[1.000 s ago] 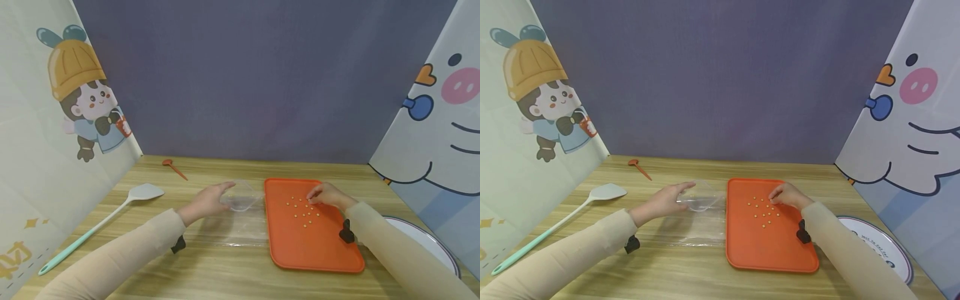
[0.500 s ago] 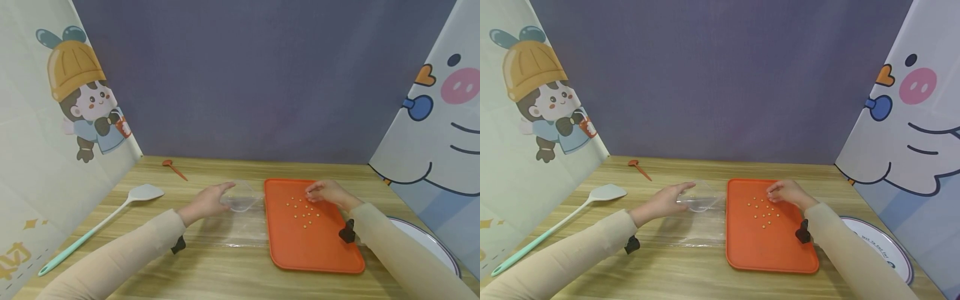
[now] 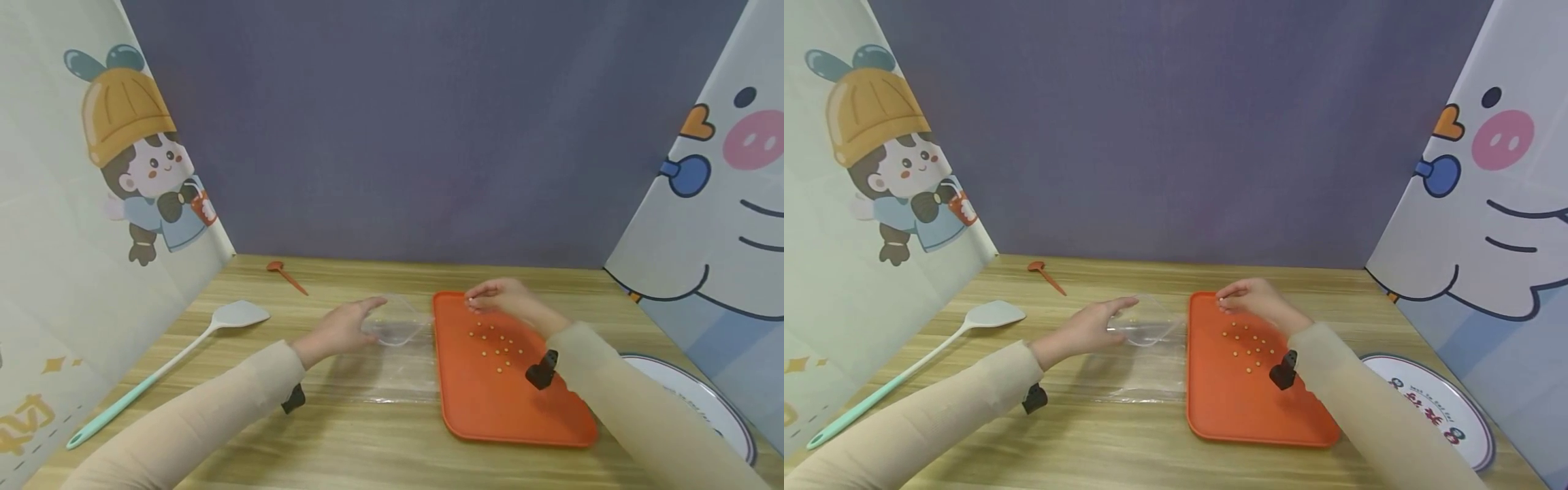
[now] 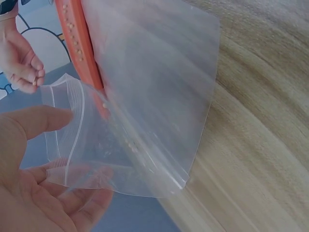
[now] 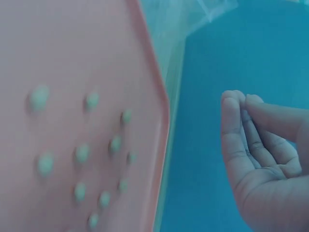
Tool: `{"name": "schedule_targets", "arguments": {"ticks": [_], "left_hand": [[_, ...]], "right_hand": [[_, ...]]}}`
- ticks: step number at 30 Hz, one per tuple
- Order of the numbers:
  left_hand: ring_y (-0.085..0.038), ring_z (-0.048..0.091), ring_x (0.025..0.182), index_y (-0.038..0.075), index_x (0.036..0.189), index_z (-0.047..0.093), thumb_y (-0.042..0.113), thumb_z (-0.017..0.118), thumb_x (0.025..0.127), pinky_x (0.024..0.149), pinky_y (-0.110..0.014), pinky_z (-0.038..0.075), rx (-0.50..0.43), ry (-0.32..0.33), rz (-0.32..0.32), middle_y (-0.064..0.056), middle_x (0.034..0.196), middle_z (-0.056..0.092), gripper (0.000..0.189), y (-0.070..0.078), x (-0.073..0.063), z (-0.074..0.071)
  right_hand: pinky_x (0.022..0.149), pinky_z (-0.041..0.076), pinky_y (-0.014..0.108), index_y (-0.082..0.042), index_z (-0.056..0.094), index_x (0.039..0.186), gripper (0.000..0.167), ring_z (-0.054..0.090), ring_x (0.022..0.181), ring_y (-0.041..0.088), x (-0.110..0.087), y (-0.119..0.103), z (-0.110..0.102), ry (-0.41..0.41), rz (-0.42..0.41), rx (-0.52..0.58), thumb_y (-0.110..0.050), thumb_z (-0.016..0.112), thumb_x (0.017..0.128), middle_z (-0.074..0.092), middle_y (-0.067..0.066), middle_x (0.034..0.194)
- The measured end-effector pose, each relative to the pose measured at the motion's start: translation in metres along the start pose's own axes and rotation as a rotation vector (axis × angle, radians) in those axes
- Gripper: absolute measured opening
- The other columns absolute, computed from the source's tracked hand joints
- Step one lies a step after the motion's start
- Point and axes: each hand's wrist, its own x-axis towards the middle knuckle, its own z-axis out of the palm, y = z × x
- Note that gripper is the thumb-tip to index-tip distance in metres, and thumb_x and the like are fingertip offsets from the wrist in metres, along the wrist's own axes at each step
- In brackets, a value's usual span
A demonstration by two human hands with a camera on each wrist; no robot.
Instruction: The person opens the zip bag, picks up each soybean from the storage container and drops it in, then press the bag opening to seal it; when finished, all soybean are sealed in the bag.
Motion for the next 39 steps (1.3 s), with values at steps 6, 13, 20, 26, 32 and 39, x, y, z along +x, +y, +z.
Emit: {"name": "schedule_targets", "arguments": {"ticks": [6, 13, 20, 26, 32, 39], "left_hand": [[-0.031, 0.052, 0.128, 0.018, 0.148, 0.04, 0.018, 0.075, 0.082, 0.107, -0.048, 0.043, 0.001, 0.001, 0.005, -0.009, 0.146, 0.049, 0.075, 0.002, 0.001, 0.0], [-0.031, 0.054, 0.126, 0.017, 0.147, 0.042, 0.016, 0.076, 0.08, 0.105, -0.047, 0.045, 0.027, 0.015, 0.015, -0.01, 0.143, 0.053, 0.075, 0.002, 0.004, 0.0], [-0.031, 0.058, 0.121, 0.014, 0.145, 0.045, 0.016, 0.076, 0.078, 0.099, -0.046, 0.049, 0.021, 0.035, 0.032, -0.012, 0.139, 0.056, 0.074, 0.001, 0.005, -0.001], [-0.03, 0.059, 0.119, 0.016, 0.146, 0.043, 0.017, 0.074, 0.078, 0.098, -0.045, 0.05, 0.019, 0.023, 0.024, -0.011, 0.139, 0.056, 0.074, 0.0, 0.005, -0.001], [-0.031, 0.058, 0.121, 0.015, 0.146, 0.043, 0.015, 0.075, 0.079, 0.099, -0.047, 0.049, 0.013, 0.021, 0.023, -0.012, 0.14, 0.055, 0.074, 0.001, 0.002, -0.004], [-0.032, 0.058, 0.12, 0.016, 0.146, 0.043, 0.013, 0.074, 0.078, 0.098, -0.047, 0.05, 0.02, 0.011, 0.01, -0.012, 0.141, 0.054, 0.075, -0.001, -0.001, -0.008]], "right_hand": [[0.096, 0.05, 0.053, -0.001, 0.065, 0.119, 0.035, 0.068, 0.102, 0.031, 0.006, -0.019, 0.025, -0.017, -0.021, -0.03, -0.018, 0.07, 0.089, 0.072, 0.013, 0.11], [0.08, 0.058, 0.039, 0.0, 0.066, 0.116, 0.033, 0.067, 0.081, 0.018, 0.017, -0.039, 0.054, -0.053, -0.085, -0.038, -0.019, 0.07, 0.089, 0.072, 0.016, 0.1], [0.08, 0.057, 0.048, 0.004, 0.068, 0.112, 0.031, 0.066, 0.074, 0.017, 0.028, -0.052, 0.08, -0.062, -0.128, -0.076, -0.014, 0.071, 0.087, 0.072, 0.021, 0.099], [0.084, 0.055, 0.053, 0.004, 0.069, 0.111, 0.028, 0.068, 0.084, 0.031, 0.033, -0.054, 0.088, -0.041, -0.143, -0.097, -0.012, 0.07, 0.088, 0.073, 0.018, 0.098], [0.084, 0.056, 0.049, 0.004, 0.069, 0.112, 0.028, 0.068, 0.081, 0.021, 0.029, -0.051, 0.079, -0.022, -0.126, -0.079, -0.012, 0.068, 0.089, 0.072, 0.02, 0.103], [0.085, 0.056, 0.046, -0.003, 0.07, 0.113, 0.028, 0.067, 0.085, 0.022, 0.019, -0.041, 0.057, 0.014, -0.07, -0.132, -0.02, 0.067, 0.091, 0.072, 0.013, 0.1]]}}
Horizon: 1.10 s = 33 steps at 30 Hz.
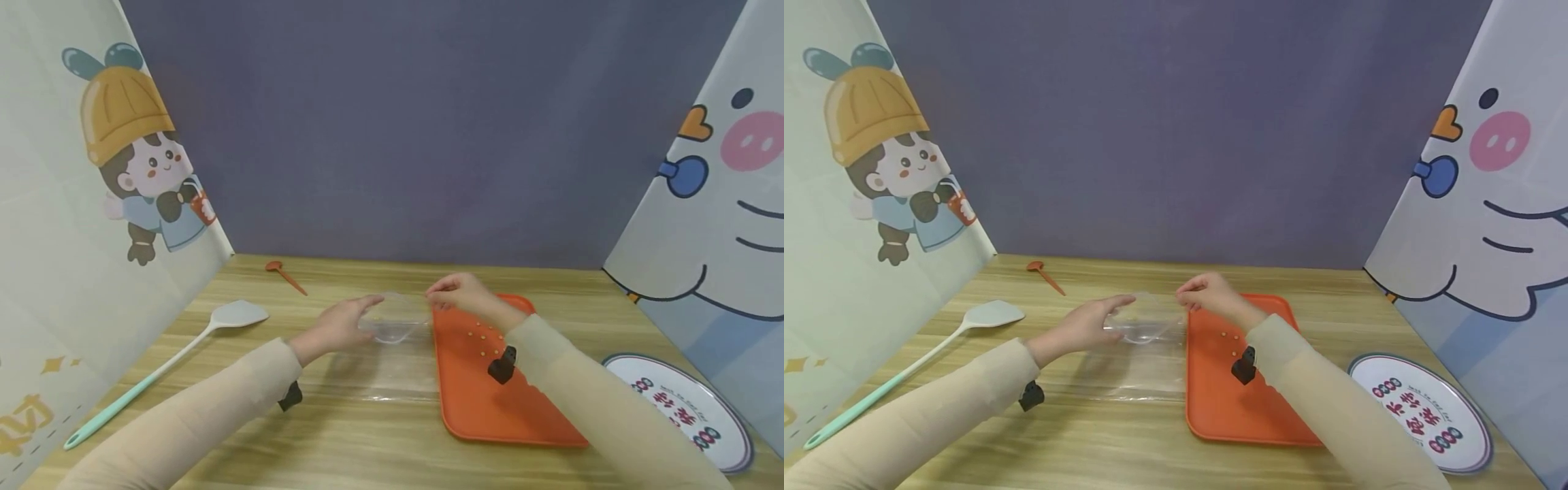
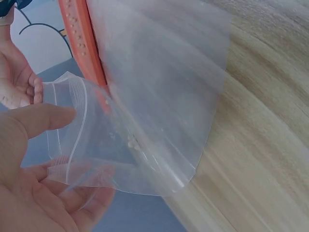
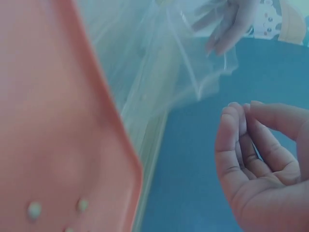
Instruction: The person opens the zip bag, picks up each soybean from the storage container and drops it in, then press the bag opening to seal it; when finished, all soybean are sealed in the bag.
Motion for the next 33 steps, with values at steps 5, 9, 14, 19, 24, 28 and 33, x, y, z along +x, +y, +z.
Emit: {"name": "schedule_targets", "arguments": {"ticks": [5, 9, 14, 19, 24, 28, 33], "left_hand": [[-0.032, 0.058, 0.12, 0.016, 0.147, 0.042, 0.013, 0.074, 0.078, 0.099, -0.047, 0.049, 0.013, -0.012, 0.003, -0.011, 0.141, 0.054, 0.076, -0.002, 0.0, -0.002], [-0.032, 0.057, 0.121, 0.016, 0.147, 0.041, 0.013, 0.074, 0.078, 0.101, -0.047, 0.048, 0.01, -0.023, -0.004, -0.011, 0.143, 0.052, 0.077, 0.0, -0.001, -0.004], [-0.03, 0.06, 0.116, 0.016, 0.148, 0.04, 0.012, 0.074, 0.078, 0.098, -0.045, 0.05, 0.015, -0.037, -0.009, -0.01, 0.144, 0.051, 0.078, 0.001, -0.002, -0.005], [-0.03, 0.059, 0.118, 0.016, 0.148, 0.039, 0.012, 0.076, 0.077, 0.097, -0.043, 0.051, 0.032, -0.054, -0.007, -0.01, 0.145, 0.05, 0.081, 0.002, -0.002, -0.005], [-0.029, 0.061, 0.115, 0.014, 0.148, 0.04, 0.013, 0.077, 0.077, 0.089, -0.041, 0.054, 0.062, -0.06, 0.004, -0.011, 0.144, 0.051, 0.08, 0.003, -0.001, -0.004], [-0.031, 0.057, 0.121, 0.013, 0.147, 0.04, 0.013, 0.076, 0.078, 0.099, -0.044, 0.05, 0.065, -0.066, 0.017, -0.012, 0.143, 0.052, 0.078, 0.004, -0.001, -0.003], [-0.033, 0.054, 0.126, 0.013, 0.148, 0.04, 0.013, 0.075, 0.079, 0.104, -0.047, 0.046, 0.044, -0.07, 0.004, -0.012, 0.145, 0.05, 0.077, 0.005, -0.001, -0.002]], "right_hand": [[0.094, 0.05, 0.054, -0.004, 0.068, 0.116, 0.031, 0.064, 0.098, 0.034, -0.009, 0.017, -0.02, -0.005, 0.047, 0.026, -0.023, 0.067, 0.091, 0.069, 0.016, 0.109], [0.094, 0.05, 0.053, -0.005, 0.067, 0.117, 0.033, 0.061, 0.105, 0.038, -0.014, 0.033, -0.035, 0.014, 0.072, -0.002, -0.024, 0.067, 0.091, 0.068, 0.017, 0.114], [0.092, 0.052, 0.05, 0.002, 0.063, 0.122, 0.037, 0.063, 0.103, 0.036, -0.018, 0.053, -0.055, 0.028, 0.087, -0.062, -0.021, 0.064, 0.093, 0.063, 0.023, 0.122], [0.088, 0.055, 0.044, 0.007, 0.061, 0.123, 0.036, 0.065, 0.099, 0.03, -0.023, 0.07, -0.069, 0.026, 0.125, -0.113, -0.014, 0.061, 0.093, 0.063, 0.023, 0.122], [0.086, 0.056, 0.042, 0.011, 0.06, 0.121, 0.034, 0.065, 0.1, 0.03, -0.027, 0.088, -0.075, 0.003, 0.159, -0.107, -0.008, 0.062, 0.092, 0.064, 0.025, 0.119], [0.084, 0.057, 0.039, 0.009, 0.062, 0.118, 0.031, 0.067, 0.097, 0.025, -0.029, 0.1, -0.075, -0.035, 0.185, -0.115, -0.005, 0.064, 0.09, 0.067, 0.022, 0.116], [0.081, 0.057, 0.036, 0.008, 0.065, 0.115, 0.03, 0.067, 0.09, 0.019, -0.027, 0.102, -0.072, -0.069, 0.177, -0.103, -0.005, 0.067, 0.088, 0.068, 0.02, 0.113]]}}
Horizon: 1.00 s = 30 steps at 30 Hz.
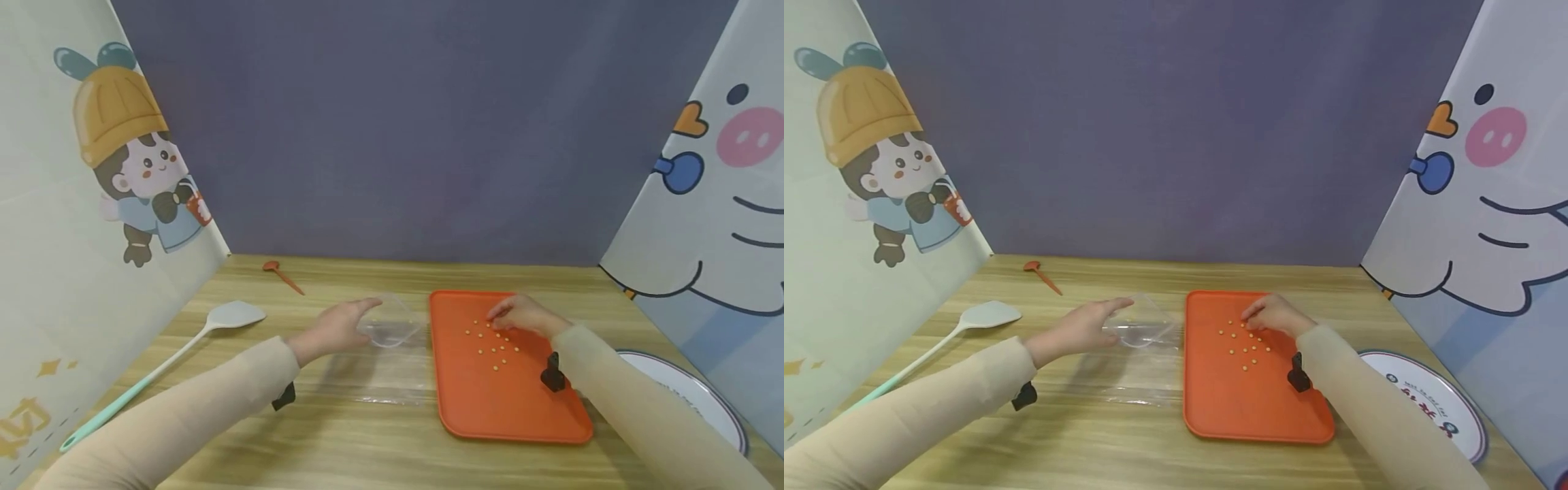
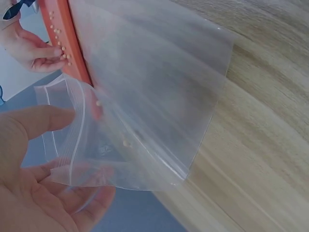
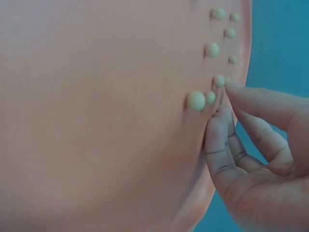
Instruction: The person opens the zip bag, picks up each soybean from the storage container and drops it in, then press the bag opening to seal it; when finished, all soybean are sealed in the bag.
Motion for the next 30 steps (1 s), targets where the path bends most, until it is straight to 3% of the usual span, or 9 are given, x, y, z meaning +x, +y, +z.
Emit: {"name": "schedule_targets", "arguments": {"ticks": [5, 14, 22, 26, 30], "left_hand": [[-0.033, 0.054, 0.126, 0.013, 0.148, 0.039, 0.013, 0.075, 0.079, 0.104, -0.047, 0.046, -0.009, 0.008, -0.006, -0.012, 0.145, 0.049, 0.078, 0.0, 0.0, 0.0], [-0.031, 0.057, 0.122, 0.013, 0.148, 0.039, 0.012, 0.075, 0.079, 0.102, -0.045, 0.048, -0.017, 0.011, -0.005, -0.012, 0.145, 0.049, 0.078, -0.001, 0.001, 0.001], [-0.031, 0.052, 0.127, 0.009, 0.146, 0.042, 0.006, 0.07, 0.079, 0.109, -0.045, 0.041, -0.065, 0.034, -0.008, -0.013, 0.147, 0.048, 0.073, -0.002, 0.002, 0.003], [-0.023, 0.063, 0.093, 0.009, 0.145, 0.044, 0.005, 0.069, 0.08, 0.096, -0.042, 0.051, -0.075, 0.045, -0.025, -0.013, 0.146, 0.049, 0.069, -0.002, 0.002, 0.005], [-0.012, 0.049, 0.06, 0.01, 0.143, 0.046, 0.006, 0.066, 0.084, 0.082, -0.036, 0.051, -0.084, 0.071, -0.024, -0.011, 0.145, 0.05, 0.063, -0.003, 0.001, 0.007]], "right_hand": [[0.078, 0.057, 0.037, 0.008, 0.066, 0.111, 0.03, 0.066, 0.086, 0.018, 0.001, -0.003, 0.002, -0.011, -0.003, -0.023, -0.005, 0.071, 0.084, 0.068, 0.02, 0.11], [0.065, 0.051, 0.03, 0.005, 0.071, 0.103, 0.023, 0.058, 0.071, 0.015, 0.008, -0.001, 0.004, 0.064, -0.011, -0.09, -0.01, 0.072, 0.085, 0.072, 0.012, 0.097], [0.076, 0.057, 0.034, 0.009, 0.062, 0.116, 0.031, 0.065, 0.084, 0.018, 0.003, -0.006, 0.005, 0.129, 0.021, 0.053, -0.009, 0.064, 0.091, 0.07, 0.017, 0.106], [0.08, 0.057, 0.037, 0.007, 0.06, 0.123, 0.038, 0.065, 0.09, 0.023, 0.0, -0.015, 0.007, 0.142, 0.002, 0.062, -0.014, 0.064, 0.092, 0.067, 0.018, 0.113], [0.085, 0.056, 0.041, 0.006, 0.059, 0.126, 0.04, 0.065, 0.099, 0.03, -0.002, -0.027, 0.011, 0.133, -0.026, 0.072, -0.016, 0.064, 0.093, 0.065, 0.018, 0.118]]}}
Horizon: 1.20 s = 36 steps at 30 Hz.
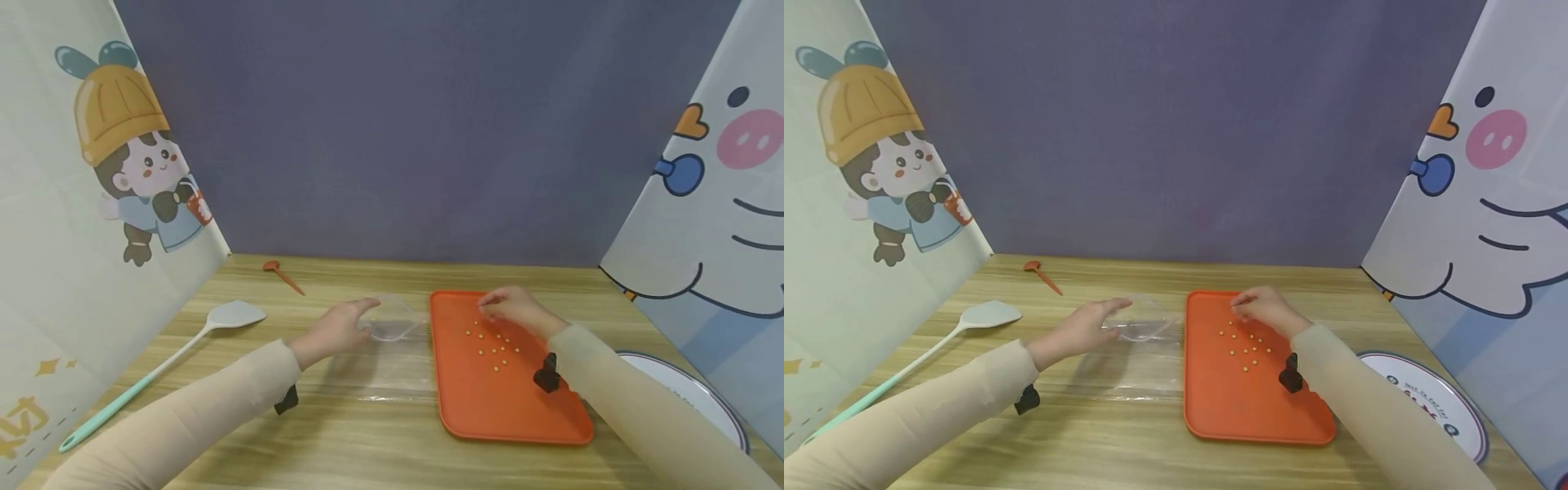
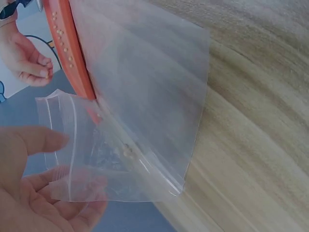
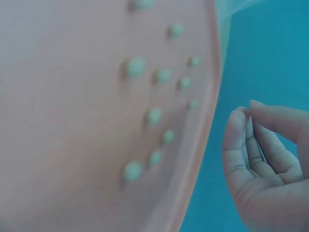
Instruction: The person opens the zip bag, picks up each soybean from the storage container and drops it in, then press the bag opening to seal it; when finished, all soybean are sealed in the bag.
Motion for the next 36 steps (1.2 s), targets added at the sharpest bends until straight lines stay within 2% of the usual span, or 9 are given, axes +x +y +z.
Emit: {"name": "schedule_targets", "arguments": {"ticks": [3, 6, 9, 13, 16, 22, 29, 33, 36], "left_hand": [[-0.009, 0.041, 0.05, 0.01, 0.143, 0.047, 0.007, 0.064, 0.087, 0.07, -0.03, 0.05, -0.003, 0.02, -0.006, -0.011, 0.143, 0.052, 0.058, 0.0, -0.001, 0.001], [-0.007, 0.036, 0.043, 0.012, 0.143, 0.047, 0.006, 0.063, 0.088, 0.051, -0.025, 0.045, -0.015, 0.026, -0.029, -0.013, 0.139, 0.055, 0.057, 0.001, -0.001, 0.002], [-0.007, 0.036, 0.043, 0.013, 0.142, 0.048, 0.005, 0.063, 0.089, 0.043, -0.022, 0.041, -0.018, 0.038, -0.04, -0.014, 0.132, 0.06, 0.056, 0.002, -0.001, 0.004], [-0.006, 0.035, 0.042, 0.014, 0.139, 0.053, 0.001, 0.059, 0.089, 0.039, -0.017, 0.035, -0.011, 0.065, -0.031, -0.013, 0.107, 0.068, 0.052, 0.004, -0.002, 0.005], [-0.005, 0.033, 0.041, 0.012, 0.136, 0.055, -0.003, 0.054, 0.088, 0.038, -0.015, 0.03, -0.006, 0.08, -0.023, -0.012, 0.096, 0.067, 0.05, 0.005, -0.002, 0.006], [-0.006, 0.036, 0.044, 0.009, 0.135, 0.056, -0.005, 0.058, 0.085, 0.04, -0.016, 0.036, -0.008, 0.116, -0.011, -0.014, 0.13, 0.062, 0.051, 0.003, -0.001, 0.008], [-0.01, 0.044, 0.051, 0.006, 0.136, 0.054, -0.008, 0.063, 0.08, 0.053, -0.021, 0.046, -0.026, 0.126, 0.005, -0.014, 0.136, 0.058, 0.059, 0.002, 0.002, 0.008], [-0.017, 0.058, 0.07, 0.007, 0.137, 0.054, -0.008, 0.066, 0.078, 0.06, -0.023, 0.049, -0.02, 0.12, 0.008, -0.014, 0.137, 0.057, 0.062, 0.003, 0.003, 0.008], [-0.022, 0.062, 0.086, 0.008, 0.137, 0.054, -0.007, 0.068, 0.078, 0.064, -0.024, 0.049, -0.014, 0.112, 0.008, -0.015, 0.135, 0.058, 0.063, 0.003, 0.003, 0.007]], "right_hand": [[0.089, 0.055, 0.044, 0.005, 0.059, 0.126, 0.04, 0.063, 0.106, 0.034, -0.002, -0.012, 0.005, -0.009, -0.015, 0.0, -0.017, 0.065, 0.093, 0.064, 0.018, 0.12], [0.091, 0.054, 0.046, 0.001, 0.063, 0.122, 0.038, 0.063, 0.109, 0.034, -0.002, -0.024, 0.011, -0.011, -0.023, -0.011, -0.02, 0.066, 0.091, 0.065, 0.017, 0.12], [0.093, 0.053, 0.047, -0.002, 0.066, 0.118, 0.034, 0.062, 0.11, 0.035, -0.002, -0.034, 0.019, -0.022, -0.048, -0.001, -0.021, 0.068, 0.09, 0.066, 0.017, 0.12], [0.091, 0.054, 0.049, -0.001, 0.068, 0.114, 0.03, 0.066, 0.101, 0.032, -0.001, -0.047, 0.032, -0.03, -0.107, 0.019, -0.019, 0.068, 0.09, 0.069, 0.017, 0.113], [0.089, 0.054, 0.05, 0.001, 0.068, 0.113, 0.028, 0.068, 0.09, 0.024, -0.002, -0.057, 0.043, -0.037, -0.16, 0.044, -0.016, 0.067, 0.09, 0.07, 0.019, 0.107], [0.087, 0.055, 0.049, 0.005, 0.068, 0.111, 0.025, 0.069, 0.085, 0.023, -0.001, -0.079, 0.063, -0.067, -0.198, 0.112, -0.009, 0.067, 0.089, 0.072, 0.015, 0.1], [0.079, 0.058, 0.049, 0.01, 0.067, 0.108, 0.026, 0.067, 0.067, 0.012, 0.007, -0.094, 0.083, -0.073, -0.203, 0.138, -0.005, 0.068, 0.087, 0.073, 0.021, 0.095], [0.071, 0.06, 0.045, 0.007, 0.07, 0.102, 0.022, 0.069, 0.066, 0.018, 0.01, -0.099, 0.092, -0.055, -0.2, 0.11, -0.006, 0.071, 0.085, 0.074, 0.019, 0.089], [0.068, 0.06, 0.042, 0.004, 0.072, 0.1, 0.02, 0.068, 0.064, 0.018, 0.011, -0.101, 0.096, -0.042, -0.182, 0.088, -0.008, 0.073, 0.084, 0.074, 0.02, 0.089]]}}
